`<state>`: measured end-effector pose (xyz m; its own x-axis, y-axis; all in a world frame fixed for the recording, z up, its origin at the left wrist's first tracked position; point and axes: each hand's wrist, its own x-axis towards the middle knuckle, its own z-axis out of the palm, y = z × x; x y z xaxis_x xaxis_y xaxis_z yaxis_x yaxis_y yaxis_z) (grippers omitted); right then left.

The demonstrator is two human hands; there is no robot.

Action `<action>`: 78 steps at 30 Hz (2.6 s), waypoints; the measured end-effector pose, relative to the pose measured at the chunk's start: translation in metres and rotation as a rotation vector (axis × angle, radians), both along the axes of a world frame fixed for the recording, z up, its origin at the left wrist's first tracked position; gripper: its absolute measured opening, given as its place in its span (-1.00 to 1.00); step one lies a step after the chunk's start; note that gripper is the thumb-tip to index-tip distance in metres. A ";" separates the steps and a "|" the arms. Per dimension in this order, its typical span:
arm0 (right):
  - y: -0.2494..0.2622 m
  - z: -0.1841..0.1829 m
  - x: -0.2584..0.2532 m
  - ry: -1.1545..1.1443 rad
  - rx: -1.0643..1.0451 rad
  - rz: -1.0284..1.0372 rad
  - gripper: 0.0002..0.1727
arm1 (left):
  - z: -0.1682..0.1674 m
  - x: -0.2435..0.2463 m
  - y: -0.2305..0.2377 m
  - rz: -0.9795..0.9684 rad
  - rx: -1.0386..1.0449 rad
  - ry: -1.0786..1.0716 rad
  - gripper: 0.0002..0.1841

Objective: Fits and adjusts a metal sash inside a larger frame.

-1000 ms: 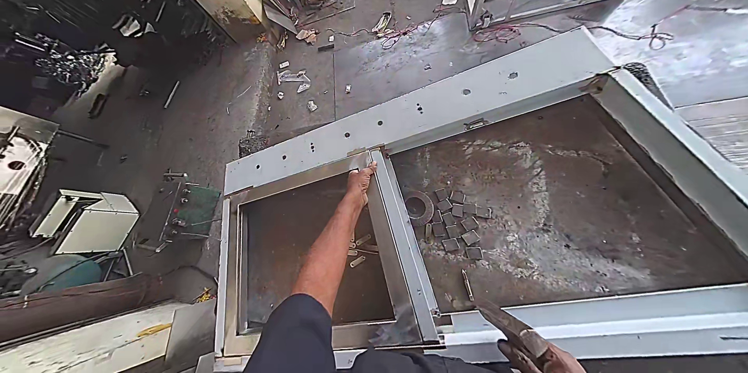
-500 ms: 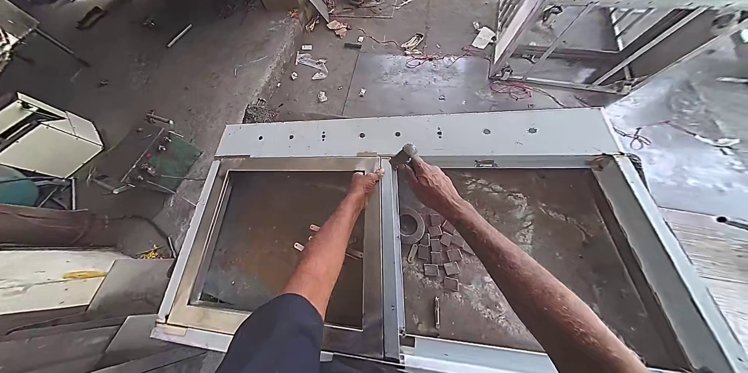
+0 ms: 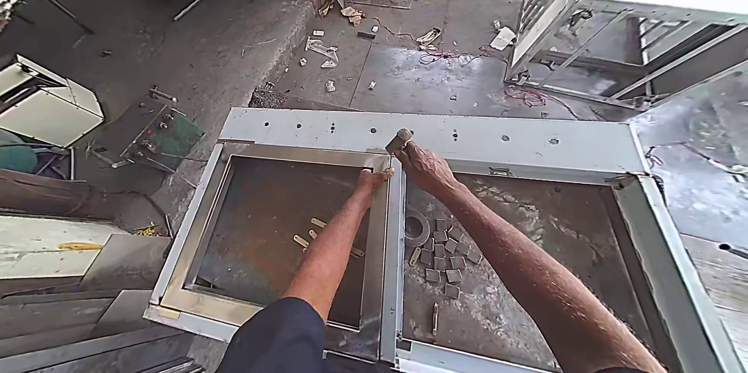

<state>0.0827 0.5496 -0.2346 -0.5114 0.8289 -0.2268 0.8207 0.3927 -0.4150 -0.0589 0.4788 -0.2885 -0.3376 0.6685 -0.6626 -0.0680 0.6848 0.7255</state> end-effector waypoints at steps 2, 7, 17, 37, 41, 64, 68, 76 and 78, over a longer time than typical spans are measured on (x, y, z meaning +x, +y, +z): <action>-0.001 0.000 0.000 -0.071 -0.014 0.023 -0.45 | 0.000 0.000 -0.001 0.014 0.013 -0.025 -0.34; -0.001 0.003 0.000 -0.070 0.002 0.003 -0.46 | 0.002 0.001 -0.001 0.012 0.003 -0.010 -0.34; -0.016 0.007 0.012 -0.023 -0.043 -0.035 -0.43 | -0.005 0.000 -0.002 0.013 0.017 0.001 -0.34; -0.393 0.002 0.197 0.502 -0.322 -0.741 -0.42 | -0.022 0.008 -0.207 -0.437 0.073 0.090 0.09; -0.441 -0.002 0.187 0.396 -0.256 -0.752 -0.42 | -0.003 0.022 -0.283 -0.831 -0.101 0.440 0.42; -0.447 0.013 0.137 0.192 -0.120 -0.443 -0.26 | -0.024 -0.124 -0.513 -0.765 0.325 1.285 -0.09; -0.398 0.020 0.168 -0.035 -0.101 -0.401 -0.44 | -0.037 -0.115 -0.514 -0.706 0.335 1.329 -0.04; -0.271 -0.012 0.242 -0.371 0.004 -0.355 -0.65 | -0.038 -0.107 -0.511 -0.598 0.330 1.305 -0.16; -0.249 -0.023 0.258 -0.385 0.008 -0.368 -0.67 | -0.038 -0.105 -0.511 -0.578 0.328 1.299 -0.18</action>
